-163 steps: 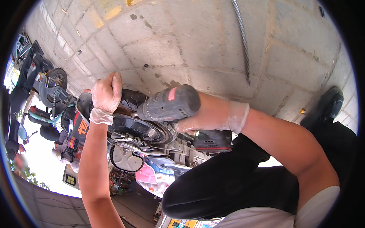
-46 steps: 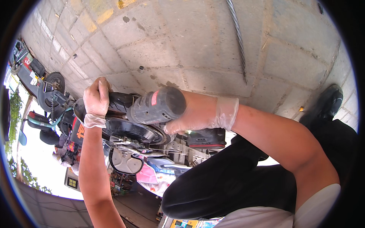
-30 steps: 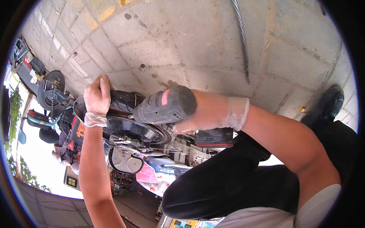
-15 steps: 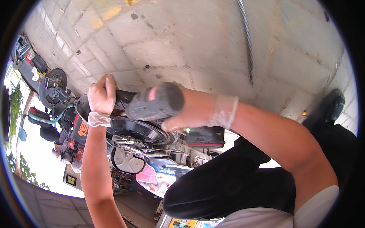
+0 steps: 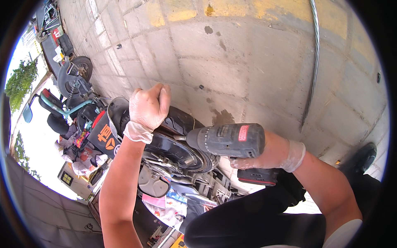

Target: The person uses a wrench to loosen bolts on the rear wheel of an electric scooter, then switches to a cordless drill to remove the bolts. The person works on the wheel hub area while another person stands nearby.

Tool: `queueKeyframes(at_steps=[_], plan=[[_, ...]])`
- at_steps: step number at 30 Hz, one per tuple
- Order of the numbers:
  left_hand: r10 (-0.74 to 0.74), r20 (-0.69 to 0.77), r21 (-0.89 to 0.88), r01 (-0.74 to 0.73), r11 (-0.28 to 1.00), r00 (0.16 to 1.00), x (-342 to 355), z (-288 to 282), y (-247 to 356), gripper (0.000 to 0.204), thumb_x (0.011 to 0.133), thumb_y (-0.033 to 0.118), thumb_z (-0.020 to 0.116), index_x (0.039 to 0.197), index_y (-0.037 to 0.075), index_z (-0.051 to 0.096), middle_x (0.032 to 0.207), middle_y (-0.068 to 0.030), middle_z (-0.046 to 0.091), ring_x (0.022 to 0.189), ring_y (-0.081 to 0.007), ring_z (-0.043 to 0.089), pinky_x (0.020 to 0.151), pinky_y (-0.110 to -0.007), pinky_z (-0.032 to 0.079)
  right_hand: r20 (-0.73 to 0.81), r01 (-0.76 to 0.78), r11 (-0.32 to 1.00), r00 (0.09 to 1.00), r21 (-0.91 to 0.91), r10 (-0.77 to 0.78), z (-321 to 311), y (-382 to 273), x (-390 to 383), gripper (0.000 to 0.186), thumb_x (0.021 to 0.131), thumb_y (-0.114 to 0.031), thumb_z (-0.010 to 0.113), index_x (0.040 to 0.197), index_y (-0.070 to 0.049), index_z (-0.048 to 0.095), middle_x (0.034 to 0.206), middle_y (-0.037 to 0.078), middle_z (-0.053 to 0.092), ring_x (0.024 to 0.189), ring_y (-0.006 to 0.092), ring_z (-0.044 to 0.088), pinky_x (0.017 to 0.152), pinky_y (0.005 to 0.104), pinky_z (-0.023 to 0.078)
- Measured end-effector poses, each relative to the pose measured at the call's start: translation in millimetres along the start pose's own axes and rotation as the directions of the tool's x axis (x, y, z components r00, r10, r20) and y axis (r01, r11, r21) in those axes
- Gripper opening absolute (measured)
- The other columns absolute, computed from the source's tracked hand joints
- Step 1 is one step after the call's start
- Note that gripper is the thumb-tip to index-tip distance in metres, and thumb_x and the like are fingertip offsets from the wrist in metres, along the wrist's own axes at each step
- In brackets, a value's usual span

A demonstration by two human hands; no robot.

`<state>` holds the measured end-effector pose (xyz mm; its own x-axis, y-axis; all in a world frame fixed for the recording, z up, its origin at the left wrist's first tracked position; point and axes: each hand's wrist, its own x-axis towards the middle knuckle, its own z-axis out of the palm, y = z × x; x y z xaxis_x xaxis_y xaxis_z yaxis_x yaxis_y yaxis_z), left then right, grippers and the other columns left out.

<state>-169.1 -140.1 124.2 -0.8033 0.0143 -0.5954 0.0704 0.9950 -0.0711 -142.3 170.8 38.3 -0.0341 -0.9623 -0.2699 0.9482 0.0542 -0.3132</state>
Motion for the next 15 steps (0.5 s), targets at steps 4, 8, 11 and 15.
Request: queueKeyframes(at_steps=[4,8,11,15], plan=[[0.042,-0.031,-0.004,-0.042,0.999,0.999,0.0,2.6,-1.2,0.016,0.089,0.014,0.056,0.075,0.009,0.061,0.062,-0.0126,0.058,0.054,-0.0371,0.057,0.057,-0.043,0.043,0.014,0.016,1.000,1.000,-0.009,-0.016,-0.5,0.2,4.3,0.036,0.082,-0.010,0.080,0.114,-0.003,0.064,0.098,0.003,0.070,0.089,0.0106,0.063,0.084,0.0298,0.053],[0.001,-0.082,-0.051,-0.005,0.999,0.997,-0.5,3.4,1.2,0.020,0.090,0.018,0.058,0.072,0.010,0.062,0.055,-0.0147,0.056,0.052,-0.0379,0.057,0.056,-0.044,0.044,0.014,0.006,0.995,1.000,0.098,-0.007,3.0,-4.3,9.5,0.039,0.082,-0.007,0.080,0.116,-0.003,0.063,0.100,0.003,0.069,0.089,0.0101,0.062,0.083,0.0303,0.054],[-0.016,-0.090,-0.041,0.012,0.999,0.996,0.3,2.3,3.1,0.020,0.090,0.022,0.060,0.076,0.011,0.069,0.053,-0.0127,0.060,0.050,-0.0345,0.060,0.061,-0.044,0.048,0.021,-0.013,0.994,1.000,0.108,0.011,4.5,-6.9,14.5,0.040,0.082,-0.005,0.079,0.118,-0.002,0.061,0.103,0.003,0.067,0.090,0.0096,0.061,0.084,0.0294,0.053],[-0.062,-0.026,-0.058,0.060,0.997,0.998,1.1,0.2,4.4,0.023,0.092,0.022,0.057,0.075,0.010,0.067,0.057,-0.0142,0.060,0.053,-0.0386,0.058,0.061,-0.044,0.047,-0.005,-0.016,0.996,1.000,0.086,0.016,4.2,-6.6,8.0,0.041,0.082,-0.004,0.079,0.118,0.000,0.060,0.102,0.003,0.068,0.093,0.0097,0.059,0.086,0.0283,0.052]])
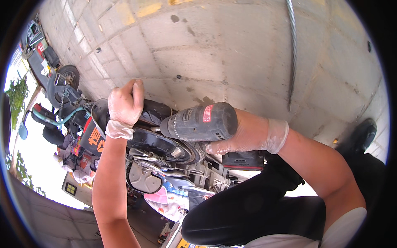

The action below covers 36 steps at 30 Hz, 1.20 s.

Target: The person uses a wrench to loosen bolts on the rear wheel of an electric scooter, then switches to a cordless drill to remove the bolts. The person works on the wheel hub area while another person stands nearby.

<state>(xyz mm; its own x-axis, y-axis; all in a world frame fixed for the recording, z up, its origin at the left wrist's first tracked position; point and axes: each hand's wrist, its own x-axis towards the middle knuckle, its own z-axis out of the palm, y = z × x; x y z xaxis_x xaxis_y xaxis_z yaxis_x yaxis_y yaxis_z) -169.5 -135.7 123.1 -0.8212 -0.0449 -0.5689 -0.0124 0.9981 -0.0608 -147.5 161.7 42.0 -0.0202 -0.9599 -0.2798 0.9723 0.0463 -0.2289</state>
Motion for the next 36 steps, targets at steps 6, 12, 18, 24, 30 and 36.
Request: queueKeyframes(at_steps=[6,12,18,24,30,36], plan=[[-0.028,-0.002,-0.082,0.027,0.996,1.000,-0.2,2.5,-0.6,0.025,0.093,0.022,0.058,0.071,0.011,0.062,0.054,-0.0158,0.055,0.054,-0.0430,0.054,0.059,-0.048,0.047,-0.018,0.013,0.997,1.000,-0.070,-0.015,-4.7,2.2,-19.1,0.044,0.080,-0.007,0.080,0.119,0.001,0.059,0.105,0.006,0.068,0.094,0.0132,0.060,0.089,0.0306,0.051],[-0.064,0.034,-0.154,0.068,0.986,0.997,-0.5,2.6,-5.7,0.028,0.096,0.023,0.056,0.074,0.006,0.062,0.059,-0.0191,0.057,0.057,-0.0431,0.058,0.052,-0.047,0.046,-0.011,0.105,0.990,0.994,-0.090,-0.107,-0.5,3.9,1.3,0.044,0.081,-0.009,0.077,0.119,0.002,0.057,0.098,0.007,0.067,0.088,0.0141,0.062,0.082,0.0306,0.052],[-0.090,0.046,-0.147,0.096,0.985,0.995,-0.9,3.7,-12.5,0.030,0.098,0.024,0.052,0.078,0.006,0.064,0.060,-0.0204,0.057,0.058,-0.0430,0.059,0.054,-0.047,0.046,-0.038,0.065,0.994,0.997,-0.085,-0.068,-0.1,6.6,-5.4,0.047,0.080,-0.013,0.078,0.119,0.002,0.057,0.096,0.006,0.067,0.083,0.0151,0.062,0.079,0.0317,0.052],[-0.090,0.056,-0.133,0.097,0.986,0.994,-3.7,6.2,-18.6,0.033,0.099,0.028,0.051,0.078,0.006,0.064,0.061,-0.0219,0.058,0.059,-0.0445,0.059,0.055,-0.049,0.046,-0.028,0.232,0.943,0.969,-0.239,-0.245,4.3,9.2,-9.9,0.061,0.078,-0.014,0.079,0.132,-0.004,0.054,0.106,0.009,0.069,0.088,0.0193,0.064,0.086,0.0330,0.052],[-0.068,0.027,-0.101,0.070,0.992,0.997,-4.4,0.0,-12.4,0.033,0.099,0.029,0.051,0.081,0.006,0.065,0.062,-0.0212,0.059,0.062,-0.0445,0.060,0.060,-0.050,0.047,-0.002,0.426,0.808,0.884,-0.408,-0.468,17.0,3.0,-33.6,0.081,0.075,-0.019,0.083,0.145,-0.008,0.043,0.116,0.013,0.069,0.103,0.0257,0.069,0.089,0.0350,0.052],[0.114,0.001,-0.065,-0.114,0.991,0.993,-21.1,-13.1,24.3,0.021,0.098,0.026,0.057,0.094,0.008,0.067,0.076,-0.0154,0.067,0.075,-0.0380,0.064,0.075,-0.047,0.048,0.011,0.373,0.875,0.921,-0.308,-0.389,7.4,8.6,-64.8,0.082,0.071,-0.018,0.085,0.143,-0.007,0.047,0.117,0.013,0.069,0.105,0.0238,0.067,0.094,0.0345,0.050]])
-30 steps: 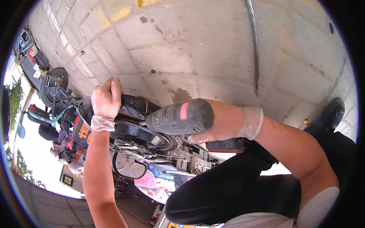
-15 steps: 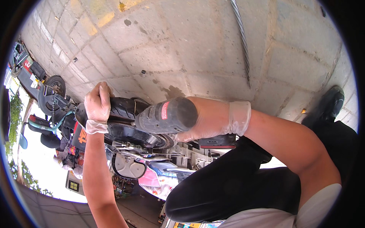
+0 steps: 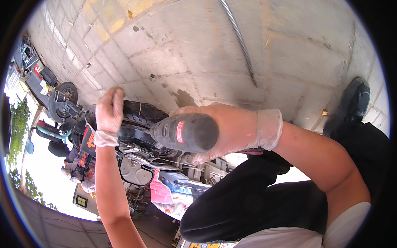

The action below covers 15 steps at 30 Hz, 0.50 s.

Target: The person uses a wrench to loosen bolts on the rear wheel of an electric scooter, then switches to a cordless drill to remove the bolts. The person works on the wheel hub area while another person stands nearby.

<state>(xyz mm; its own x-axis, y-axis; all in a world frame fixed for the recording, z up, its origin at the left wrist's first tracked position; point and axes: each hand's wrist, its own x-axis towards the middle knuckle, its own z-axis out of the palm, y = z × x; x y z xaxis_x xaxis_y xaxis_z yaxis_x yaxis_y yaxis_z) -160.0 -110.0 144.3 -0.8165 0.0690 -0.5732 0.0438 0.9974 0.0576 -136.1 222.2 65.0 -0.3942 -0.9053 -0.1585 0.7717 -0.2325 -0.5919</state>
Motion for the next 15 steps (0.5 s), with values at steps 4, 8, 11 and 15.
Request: queueKeyframes(at_steps=[4,8,11,15], plan=[[0.081,0.073,0.065,-0.086,0.994,0.994,-1.9,10.6,19.0,0.016,0.095,0.024,0.061,0.091,0.010,0.067,0.076,-0.0130,0.066,0.074,-0.0370,0.063,0.071,-0.045,0.049,0.023,-0.106,0.990,0.994,0.091,0.104,-0.5,1.4,-7.5,0.079,0.071,-0.017,0.085,0.140,-0.005,0.050,0.118,0.013,0.069,0.108,0.0218,0.065,0.096,0.0342,0.049],[0.152,0.056,0.146,-0.159,0.977,0.987,4.4,16.2,16.7,0.018,0.092,0.025,0.062,0.082,0.010,0.065,0.064,-0.0109,0.062,0.062,-0.0356,0.062,0.061,-0.044,0.050,-0.034,-0.056,0.997,0.998,0.060,0.058,0.1,1.2,-1.7,0.073,0.072,-0.014,0.083,0.137,-0.003,0.053,0.115,0.013,0.070,0.104,0.0226,0.065,0.095,0.0337,0.049],[0.190,0.058,0.167,-0.197,0.966,0.980,6.5,18.5,10.9,0.019,0.091,0.024,0.062,0.078,0.011,0.063,0.061,-0.0105,0.062,0.058,-0.0356,0.061,0.058,-0.044,0.050,-0.071,-0.122,0.992,0.990,-0.017,0.121,-0.8,2.2,9.8,0.063,0.072,-0.011,0.081,0.130,-0.002,0.056,0.109,0.013,0.070,0.099,0.0215,0.065,0.092,0.0333,0.050],[0.118,0.021,0.106,-0.119,0.987,0.993,6.2,19.8,0.7,0.019,0.092,0.021,0.060,0.076,0.010,0.062,0.062,-0.0132,0.061,0.056,-0.0377,0.059,0.056,-0.046,0.049,-0.079,-0.284,0.957,0.954,0.059,0.288,2.8,2.3,22.9,0.052,0.072,-0.010,0.078,0.119,0.000,0.059,0.101,0.012,0.069,0.093,0.0204,0.063,0.089,0.0332,0.050]])
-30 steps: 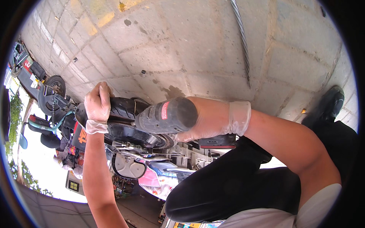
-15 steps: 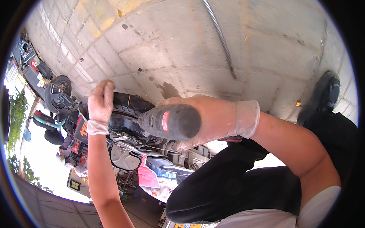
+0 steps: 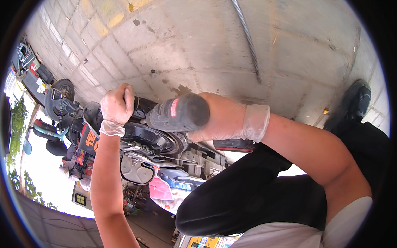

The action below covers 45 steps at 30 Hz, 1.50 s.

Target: The person uses a wrench to loosen bolts on the rear wheel of an electric scooter, then switches to a cordless drill to remove the bolts. The person works on the wheel hub area while another person stands nearby.

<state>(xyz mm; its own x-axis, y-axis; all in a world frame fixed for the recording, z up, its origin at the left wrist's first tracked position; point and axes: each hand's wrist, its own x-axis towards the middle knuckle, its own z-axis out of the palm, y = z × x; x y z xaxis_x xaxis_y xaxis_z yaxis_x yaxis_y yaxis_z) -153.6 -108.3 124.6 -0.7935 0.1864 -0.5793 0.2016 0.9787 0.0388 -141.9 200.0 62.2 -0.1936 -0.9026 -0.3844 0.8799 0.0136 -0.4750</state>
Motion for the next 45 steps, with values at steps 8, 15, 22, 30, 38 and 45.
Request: queueKeyframes(at_steps=[8,15,22,30,38,45], plan=[[-0.072,-0.008,-0.036,0.071,0.997,0.997,0.6,-2.2,-11.1,0.019,0.092,0.019,0.058,0.076,0.009,0.062,0.063,-0.0153,0.060,0.058,-0.0399,0.059,0.054,-0.046,0.048,-0.030,0.011,0.997,1.000,0.079,-0.009,8.0,-6.7,17.8,0.045,0.072,-0.009,0.074,0.113,0.001,0.059,0.098,0.010,0.067,0.089,0.0196,0.061,0.084,0.0338,0.050],[-0.092,-0.009,-0.079,0.091,0.993,0.996,1.5,-2.4,-10.2,0.019,0.091,0.019,0.059,0.076,0.009,0.062,0.062,-0.0160,0.059,0.057,-0.0395,0.059,0.053,-0.046,0.047,0.045,-0.031,0.991,0.999,0.133,0.025,8.3,-0.2,35.9,0.040,0.074,-0.005,0.072,0.111,0.000,0.059,0.084,0.007,0.065,0.077,0.0156,0.061,0.070,0.0320,0.051],[-0.102,0.007,-0.075,0.102,0.992,0.995,2.1,-1.3,-11.3,0.019,0.092,0.019,0.059,0.075,0.010,0.062,0.060,-0.0159,0.058,0.057,-0.0397,0.059,0.053,-0.046,0.047,0.048,-0.130,0.969,0.991,0.209,0.122,-0.9,-2.9,19.1,0.042,0.076,-0.004,0.072,0.115,-0.001,0.057,0.087,0.006,0.064,0.074,0.0109,0.058,0.065,0.0292,0.050],[-0.146,0.020,-0.086,0.147,0.985,0.989,1.5,-0.2,-10.9,0.019,0.092,0.019,0.058,0.076,0.010,0.062,0.060,-0.0162,0.058,0.059,-0.0401,0.060,0.054,-0.047,0.047,0.070,-0.047,0.988,0.997,0.148,0.037,-0.6,5.2,26.1,0.053,0.075,-0.004,0.072,0.125,-0.003,0.053,0.084,0.004,0.063,0.067,0.0109,0.057,0.059,0.0289,0.048],[-0.136,0.013,-0.083,0.137,0.987,0.991,1.5,-1.3,-14.9,0.020,0.094,0.020,0.058,0.076,0.010,0.061,0.059,-0.0168,0.058,0.057,-0.0402,0.060,0.052,-0.047,0.047,0.108,-0.057,0.975,0.994,0.215,0.034,0.9,-0.2,41.6,0.053,0.075,-0.003,0.070,0.125,-0.006,0.055,0.081,0.002,0.062,0.063,0.0094,0.055,0.055,0.0278,0.046],[-0.144,0.000,-0.103,0.144,0.984,0.990,1.4,0.2,-13.4,0.022,0.094,0.021,0.057,0.076,0.009,0.060,0.057,-0.0168,0.056,0.056,-0.0402,0.059,0.052,-0.046,0.047,0.084,-0.043,0.993,0.996,0.109,0.034,-15.2,1.5,19.2,0.048,0.073,-0.007,0.073,0.118,0.001,0.057,0.090,0.007,0.066,0.085,0.0175,0.060,0.077,0.0328,0.051]])
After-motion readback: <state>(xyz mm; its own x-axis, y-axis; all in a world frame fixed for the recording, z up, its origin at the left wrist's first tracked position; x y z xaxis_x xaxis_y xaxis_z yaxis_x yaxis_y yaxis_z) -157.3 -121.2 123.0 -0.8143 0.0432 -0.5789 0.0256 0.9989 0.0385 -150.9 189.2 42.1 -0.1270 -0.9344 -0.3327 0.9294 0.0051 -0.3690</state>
